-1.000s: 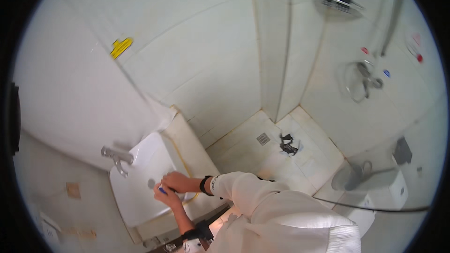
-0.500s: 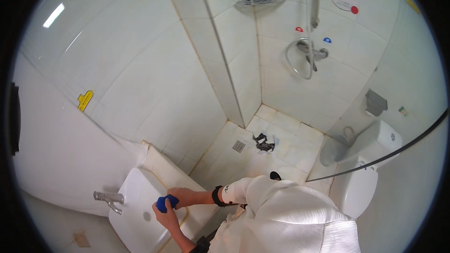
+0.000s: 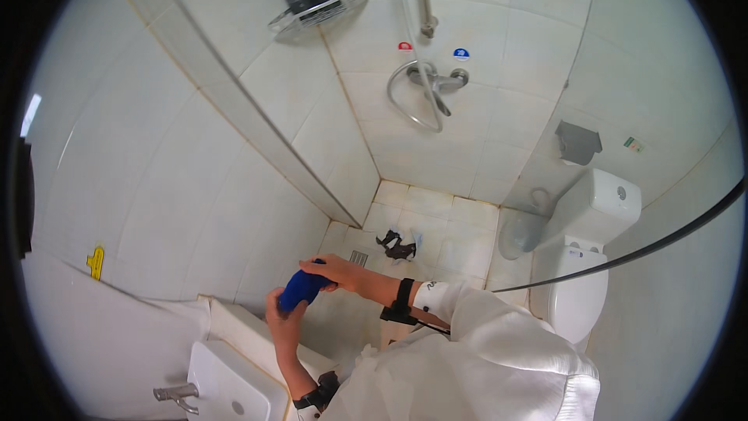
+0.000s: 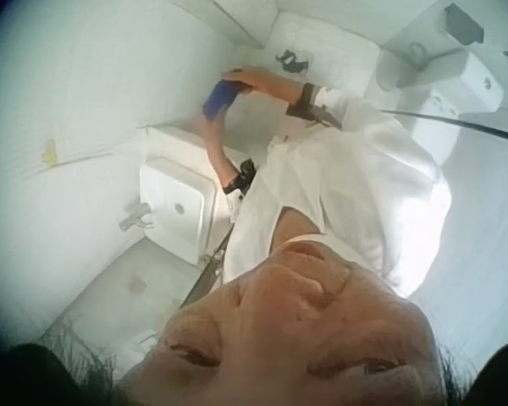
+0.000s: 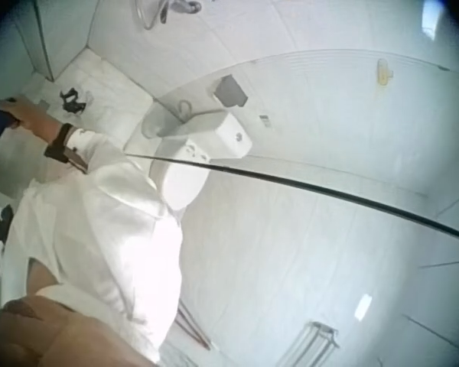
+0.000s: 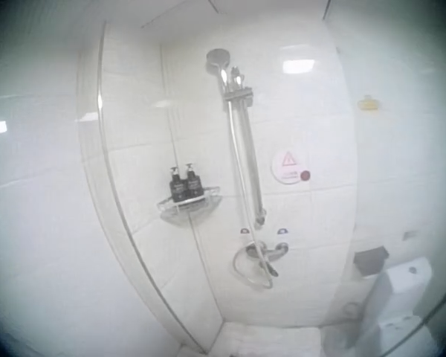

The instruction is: Cleaning a toilet with a cloth and then rinsing the cloth in a sink.

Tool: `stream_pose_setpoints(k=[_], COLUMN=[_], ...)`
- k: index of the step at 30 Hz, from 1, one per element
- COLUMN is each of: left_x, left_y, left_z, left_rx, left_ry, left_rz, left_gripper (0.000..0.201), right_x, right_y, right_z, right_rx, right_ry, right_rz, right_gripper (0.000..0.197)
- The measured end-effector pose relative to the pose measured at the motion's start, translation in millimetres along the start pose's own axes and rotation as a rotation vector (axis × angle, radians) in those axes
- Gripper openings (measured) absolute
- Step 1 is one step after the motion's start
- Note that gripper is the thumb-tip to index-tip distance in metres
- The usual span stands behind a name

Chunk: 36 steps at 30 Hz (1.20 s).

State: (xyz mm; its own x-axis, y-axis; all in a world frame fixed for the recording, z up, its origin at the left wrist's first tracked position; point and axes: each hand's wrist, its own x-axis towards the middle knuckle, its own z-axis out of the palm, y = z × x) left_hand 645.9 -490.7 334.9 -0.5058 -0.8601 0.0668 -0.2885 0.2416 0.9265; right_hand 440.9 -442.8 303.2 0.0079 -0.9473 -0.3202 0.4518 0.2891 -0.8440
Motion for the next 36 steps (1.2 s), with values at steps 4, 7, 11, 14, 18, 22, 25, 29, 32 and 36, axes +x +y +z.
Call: stream_pose_setpoints(k=[4,7,11,14,18,22,25,29,32,36], left_x=[38.7,57.2,81.1,95.6,117.1,144.0,164.9,192.5,224.2,259.4], left_y=[37.1,64.7,64.5,65.7,63.4,76.3,88.8,93.5,97.1,105.2], left_z=[66.4,107.8,136.9,151.5,157.7,164.6,172.3,175.7,171.8,165.6], left_rx=[0.365,0.390,0.331,0.145,0.031,-0.492,-0.849,-1.119,-1.284,-1.379], left_ry=[-0.080,-0.142,-0.207,-0.166,-0.097,-0.051,-0.172,-0.365,-0.445,-0.598], left_rz=[0.220,0.164,0.258,0.284,0.179,0.036,-0.010,-0.069,-0.098,-0.022], left_gripper=[0.040,0.034,0.026,0.024,0.022,0.029,0.047,0.062,0.063,0.056], right_x=[-35.6,-53.0,-64.6,-72.6,-73.7,-61.5,-55.5,-25.6,-7.1,-0.4], right_y=[-39.0,-55.7,-71.5,-81.2,-86.6,-81.9,-84.2,-81.5,-93.2,-129.9], right_z=[-53.7,-86.6,-121.0,-136.4,-153.6,-165.9,-168.0,-186.1,-200.2,-190.0], right_rx=[-0.075,-0.078,-0.022,0.044,0.073,-0.007,-0.025,-0.020,-0.159,0.012], right_ry=[0.137,0.202,0.197,0.230,0.157,0.195,0.269,0.369,0.535,0.555], right_rz=[-0.077,-0.096,-0.144,-0.144,-0.197,-0.238,-0.309,-0.403,-0.388,-0.506], right_gripper=[0.047,0.048,0.047,0.046,0.044,0.039,0.035,0.040,0.034,0.026])
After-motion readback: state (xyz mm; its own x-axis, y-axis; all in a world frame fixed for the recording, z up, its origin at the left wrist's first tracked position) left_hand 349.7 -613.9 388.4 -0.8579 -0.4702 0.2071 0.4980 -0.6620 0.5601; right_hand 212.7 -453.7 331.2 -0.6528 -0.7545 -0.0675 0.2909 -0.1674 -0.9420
